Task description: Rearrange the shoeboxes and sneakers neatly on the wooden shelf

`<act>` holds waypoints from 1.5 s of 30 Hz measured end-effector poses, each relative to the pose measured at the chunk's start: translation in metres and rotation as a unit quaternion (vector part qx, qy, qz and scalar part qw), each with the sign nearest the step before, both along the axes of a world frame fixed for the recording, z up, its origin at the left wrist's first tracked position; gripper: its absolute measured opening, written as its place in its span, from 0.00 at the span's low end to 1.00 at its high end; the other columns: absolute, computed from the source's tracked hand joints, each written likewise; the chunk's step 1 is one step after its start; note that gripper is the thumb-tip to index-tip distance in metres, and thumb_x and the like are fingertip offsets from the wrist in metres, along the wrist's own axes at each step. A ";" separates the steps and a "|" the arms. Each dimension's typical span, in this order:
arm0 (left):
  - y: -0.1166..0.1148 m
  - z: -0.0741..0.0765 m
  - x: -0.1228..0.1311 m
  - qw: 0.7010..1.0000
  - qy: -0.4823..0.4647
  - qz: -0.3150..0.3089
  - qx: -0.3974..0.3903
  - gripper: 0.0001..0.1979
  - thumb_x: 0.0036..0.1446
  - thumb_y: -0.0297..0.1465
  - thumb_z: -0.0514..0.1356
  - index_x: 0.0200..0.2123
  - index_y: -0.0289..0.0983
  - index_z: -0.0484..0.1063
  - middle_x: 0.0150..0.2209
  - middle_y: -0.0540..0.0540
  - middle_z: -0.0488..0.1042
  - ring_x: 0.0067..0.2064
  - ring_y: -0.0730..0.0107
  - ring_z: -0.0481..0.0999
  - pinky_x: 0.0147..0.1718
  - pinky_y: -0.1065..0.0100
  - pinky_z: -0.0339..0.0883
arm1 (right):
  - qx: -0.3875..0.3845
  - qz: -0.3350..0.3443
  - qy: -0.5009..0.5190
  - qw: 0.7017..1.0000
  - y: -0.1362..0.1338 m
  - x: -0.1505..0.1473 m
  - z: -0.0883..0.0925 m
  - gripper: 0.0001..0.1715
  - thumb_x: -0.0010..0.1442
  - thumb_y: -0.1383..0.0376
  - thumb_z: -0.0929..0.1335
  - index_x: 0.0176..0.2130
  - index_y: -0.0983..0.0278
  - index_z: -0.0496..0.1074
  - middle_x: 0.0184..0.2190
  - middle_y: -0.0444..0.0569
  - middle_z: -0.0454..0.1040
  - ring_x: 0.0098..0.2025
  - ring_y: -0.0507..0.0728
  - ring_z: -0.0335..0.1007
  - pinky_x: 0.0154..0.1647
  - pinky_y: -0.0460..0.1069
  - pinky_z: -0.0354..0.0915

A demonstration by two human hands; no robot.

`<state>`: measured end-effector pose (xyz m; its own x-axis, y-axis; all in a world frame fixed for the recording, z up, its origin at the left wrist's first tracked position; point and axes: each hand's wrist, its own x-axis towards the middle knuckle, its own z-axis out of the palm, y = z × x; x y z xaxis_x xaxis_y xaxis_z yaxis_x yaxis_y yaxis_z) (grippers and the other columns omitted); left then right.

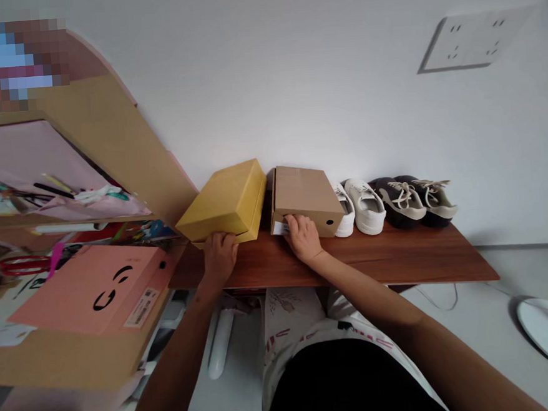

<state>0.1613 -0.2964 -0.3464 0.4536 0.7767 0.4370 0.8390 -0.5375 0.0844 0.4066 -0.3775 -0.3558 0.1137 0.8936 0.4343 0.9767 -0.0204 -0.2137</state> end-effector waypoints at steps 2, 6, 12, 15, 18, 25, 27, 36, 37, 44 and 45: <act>0.000 -0.007 0.000 0.999 0.040 0.001 -0.005 0.10 0.60 0.31 0.54 0.42 0.38 0.72 0.42 0.37 0.69 0.48 0.49 0.67 0.49 0.53 0.61 | -0.016 0.010 -0.019 1.000 0.001 -0.003 -0.008 0.23 0.69 0.66 0.57 0.60 0.63 0.65 0.48 0.61 0.69 0.45 0.65 0.61 0.46 0.56 0.59; 0.004 -0.017 0.001 0.996 0.091 0.008 -0.010 0.10 0.60 0.30 0.53 0.41 0.39 0.72 0.40 0.38 0.70 0.46 0.51 0.67 0.47 0.55 0.61 | -0.017 0.019 -0.035 0.999 0.005 -0.009 -0.020 0.23 0.70 0.68 0.55 0.59 0.62 0.66 0.45 0.59 0.70 0.43 0.63 0.61 0.43 0.55 0.58; 0.009 -0.027 0.001 0.993 0.117 -0.018 -0.011 0.08 0.63 0.33 0.54 0.39 0.37 0.71 0.40 0.37 0.70 0.46 0.50 0.68 0.46 0.56 0.61 | -0.036 0.035 -0.037 0.998 0.007 -0.009 -0.033 0.23 0.71 0.69 0.55 0.60 0.62 0.66 0.46 0.58 0.70 0.44 0.62 0.62 0.43 0.54 0.57; 0.010 -0.033 -0.001 0.996 0.081 -0.029 -0.015 0.11 0.63 0.37 0.56 0.42 0.36 0.70 0.41 0.35 0.71 0.47 0.49 0.69 0.47 0.56 0.61 | -0.055 0.046 -0.030 0.997 0.007 -0.009 -0.038 0.24 0.71 0.68 0.56 0.62 0.61 0.63 0.48 0.58 0.69 0.44 0.62 0.62 0.44 0.54 0.57; 0.010 -0.038 -0.003 0.996 0.070 -0.034 -0.036 0.09 0.64 0.36 0.55 0.41 0.36 0.69 0.41 0.37 0.72 0.46 0.52 0.69 0.48 0.57 0.61 | -0.057 0.051 -0.025 0.997 0.007 -0.008 -0.042 0.25 0.71 0.68 0.56 0.63 0.60 0.62 0.49 0.58 0.69 0.45 0.61 0.62 0.44 0.53 0.57; 0.010 -0.044 -0.004 0.998 0.057 -0.002 0.011 0.11 0.63 0.37 0.56 0.38 0.35 0.72 0.42 0.35 0.69 0.46 0.51 0.68 0.47 0.55 0.63 | -0.024 0.065 -0.014 0.998 0.009 -0.010 -0.044 0.22 0.72 0.67 0.56 0.61 0.60 0.66 0.51 0.58 0.69 0.45 0.61 0.61 0.45 0.54 0.57; 0.010 -0.045 -0.005 0.999 0.046 -0.004 0.018 0.13 0.63 0.38 0.55 0.38 0.35 0.73 0.42 0.35 0.68 0.46 0.50 0.68 0.47 0.55 0.64 | -0.017 0.075 -0.013 0.997 0.008 -0.009 -0.045 0.23 0.72 0.68 0.56 0.61 0.60 0.66 0.50 0.57 0.69 0.45 0.61 0.61 0.45 0.54 0.58; -0.001 -0.039 0.011 0.997 -0.035 0.074 0.005 0.16 0.61 0.39 0.56 0.44 0.32 0.69 0.44 0.33 0.69 0.48 0.46 0.70 0.49 0.48 0.66 | 0.056 0.076 0.024 0.995 -0.003 -0.006 -0.037 0.21 0.70 0.64 0.61 0.59 0.57 0.69 0.56 0.56 0.69 0.50 0.61 0.62 0.51 0.55 0.58; -0.007 -0.034 0.019 0.995 -0.058 0.084 0.015 0.18 0.60 0.39 0.57 0.46 0.31 0.68 0.46 0.31 0.69 0.50 0.44 0.69 0.50 0.47 0.65 | 0.072 0.080 0.034 0.994 -0.009 -0.001 -0.034 0.21 0.69 0.61 0.62 0.60 0.57 0.69 0.56 0.56 0.68 0.51 0.61 0.62 0.52 0.56 0.58; -0.086 -0.006 0.151 0.955 -0.228 -0.172 -0.084 0.18 0.63 0.33 0.56 0.56 0.38 0.65 0.55 0.36 0.66 0.52 0.58 0.73 0.53 0.56 0.69 | 0.226 -0.214 0.158 0.937 -0.064 0.105 -0.029 0.27 0.65 0.57 0.64 0.59 0.64 0.67 0.60 0.64 0.61 0.62 0.69 0.56 0.60 0.64 0.56; -0.096 -0.004 0.179 0.939 -0.227 -0.220 -0.133 0.19 0.64 0.32 0.55 0.57 0.39 0.64 0.57 0.36 0.65 0.50 0.62 0.75 0.51 0.59 0.71 | 0.228 -0.251 0.166 0.926 -0.069 0.124 -0.029 0.28 0.64 0.57 0.64 0.60 0.66 0.66 0.61 0.66 0.59 0.63 0.71 0.54 0.61 0.66 0.55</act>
